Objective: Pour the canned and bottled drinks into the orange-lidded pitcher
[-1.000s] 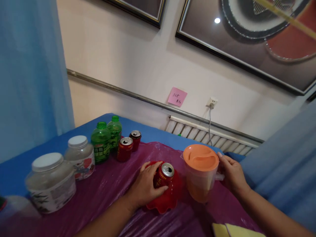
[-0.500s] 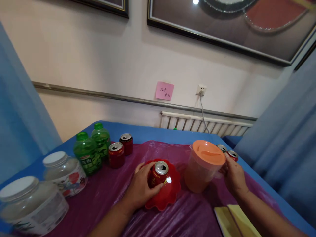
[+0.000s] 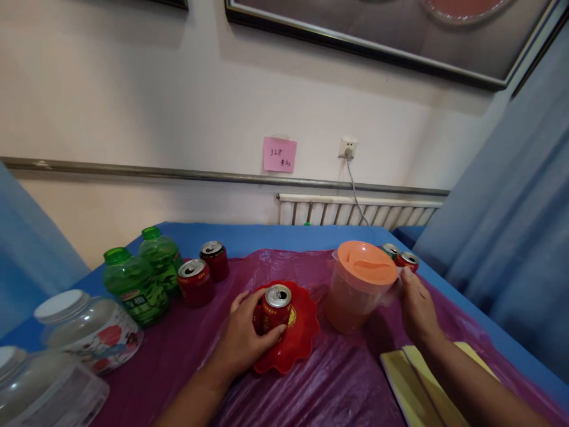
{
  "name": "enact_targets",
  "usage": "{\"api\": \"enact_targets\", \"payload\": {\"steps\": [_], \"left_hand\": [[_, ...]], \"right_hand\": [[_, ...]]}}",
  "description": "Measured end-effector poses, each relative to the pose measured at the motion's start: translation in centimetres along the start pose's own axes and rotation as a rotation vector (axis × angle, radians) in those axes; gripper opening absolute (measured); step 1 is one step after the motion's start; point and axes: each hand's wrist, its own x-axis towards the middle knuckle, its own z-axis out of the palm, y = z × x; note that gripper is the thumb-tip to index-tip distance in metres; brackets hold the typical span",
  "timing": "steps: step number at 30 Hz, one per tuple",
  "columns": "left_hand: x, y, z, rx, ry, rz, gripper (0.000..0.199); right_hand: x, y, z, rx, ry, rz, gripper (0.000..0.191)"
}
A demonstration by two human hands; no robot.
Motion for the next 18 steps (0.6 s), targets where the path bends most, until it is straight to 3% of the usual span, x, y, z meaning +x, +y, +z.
{"api": "enact_targets", "payload": {"steps": [4, 6, 12, 16, 18], "left_hand": [[0.1, 0.1, -0.1, 0.009, -0.027, -0.026, 0.062], [0.1, 0.2, -0.1, -0.004, -0.031, -0.029, 0.062], [0.2, 0.5, -0.1, -0.011, -0.02, -0.029, 0.061], [0.2, 0.4, 0.0, -0.001, -0.003, -0.004, 0.06], [0.2, 0.3, 0.1, 0.005, 0.0, -0.005, 0.06]], "right_hand": [[-2.6, -0.1, -1.6, 0.065, 0.242, -0.025, 0.04], [-4.9, -0.1, -2.2, 0.086, 0.274, -0.051, 0.037], [-12.2, 1.7, -1.5, 0.012, -0.006, 0.053, 0.032], [-14.3, 2.2, 0.0, 0.044, -0.264, 0.047, 0.022], [-14.9, 2.0, 0.9, 0.045, -0.317, 0.042, 0.022]]}}
